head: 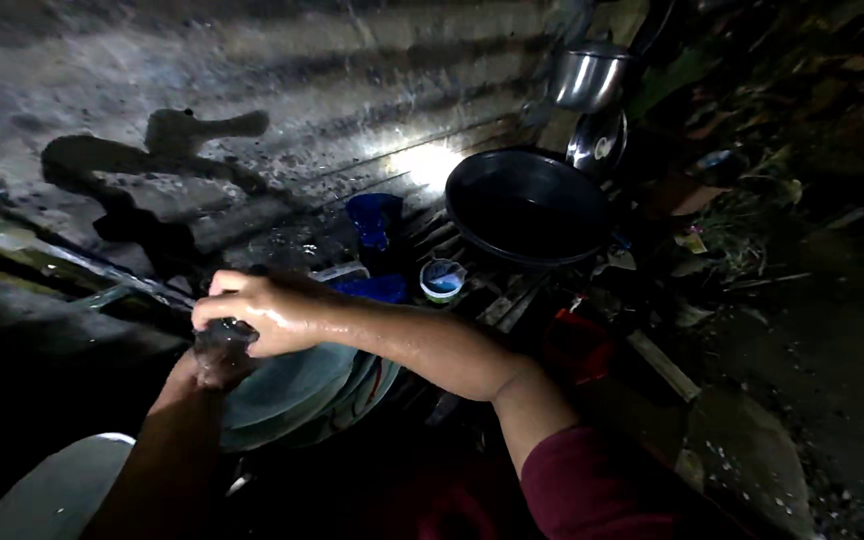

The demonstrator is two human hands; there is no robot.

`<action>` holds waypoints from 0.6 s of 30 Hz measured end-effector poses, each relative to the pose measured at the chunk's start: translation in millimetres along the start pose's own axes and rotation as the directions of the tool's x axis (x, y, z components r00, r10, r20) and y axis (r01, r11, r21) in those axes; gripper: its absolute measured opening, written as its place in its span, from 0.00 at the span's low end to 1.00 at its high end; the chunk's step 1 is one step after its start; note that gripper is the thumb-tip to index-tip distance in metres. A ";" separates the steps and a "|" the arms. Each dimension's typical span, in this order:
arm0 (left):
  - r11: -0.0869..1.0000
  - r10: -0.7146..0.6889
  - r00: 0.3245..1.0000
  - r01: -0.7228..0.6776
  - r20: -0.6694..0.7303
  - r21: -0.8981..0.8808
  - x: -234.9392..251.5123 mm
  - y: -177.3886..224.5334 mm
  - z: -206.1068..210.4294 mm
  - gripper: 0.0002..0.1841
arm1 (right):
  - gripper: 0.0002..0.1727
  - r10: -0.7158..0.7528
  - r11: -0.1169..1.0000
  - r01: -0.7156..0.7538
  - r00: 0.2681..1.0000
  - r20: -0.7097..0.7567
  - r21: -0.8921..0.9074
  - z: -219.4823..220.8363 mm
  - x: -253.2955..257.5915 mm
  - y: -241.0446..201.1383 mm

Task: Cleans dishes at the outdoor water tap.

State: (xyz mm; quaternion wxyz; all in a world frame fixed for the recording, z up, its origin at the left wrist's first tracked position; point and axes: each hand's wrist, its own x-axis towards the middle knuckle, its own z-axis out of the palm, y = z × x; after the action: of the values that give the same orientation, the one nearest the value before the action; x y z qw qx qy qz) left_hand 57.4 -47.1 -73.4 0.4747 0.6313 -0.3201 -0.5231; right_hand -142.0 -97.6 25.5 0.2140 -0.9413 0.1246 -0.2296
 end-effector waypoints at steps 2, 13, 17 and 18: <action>0.992 -0.091 0.994 0.096 -0.061 0.077 5.7 8.3 10.6 0.15 | 0.27 0.009 0.999 -0.009 1.000 0.009 -0.044 -14.9 -20.5 -2.4; 0.996 -0.089 0.916 0.079 -0.391 -0.041 20.0 -9.9 22.1 0.22 | 0.35 0.651 0.695 -0.705 0.700 -0.294 -0.140 -237.7 -171.0 221.0; 0.986 -0.147 0.887 0.095 -0.439 -0.139 19.4 -9.5 38.2 0.20 | 0.37 0.823 0.526 -0.848 0.528 -0.207 -0.073 -251.5 -209.5 344.0; 0.981 -0.166 0.876 0.100 -0.453 -0.165 16.0 -6.9 46.8 0.19 | 0.37 0.854 0.490 -0.870 0.492 -0.168 -0.058 -247.4 -213.4 366.6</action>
State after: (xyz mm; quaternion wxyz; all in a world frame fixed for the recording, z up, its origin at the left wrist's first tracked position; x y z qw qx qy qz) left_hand 15.6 -71.5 -85.7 0.5425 0.7247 -0.1164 -0.4086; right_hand -496.3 -433.7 -25.3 0.2286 -0.7493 0.6062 -0.1371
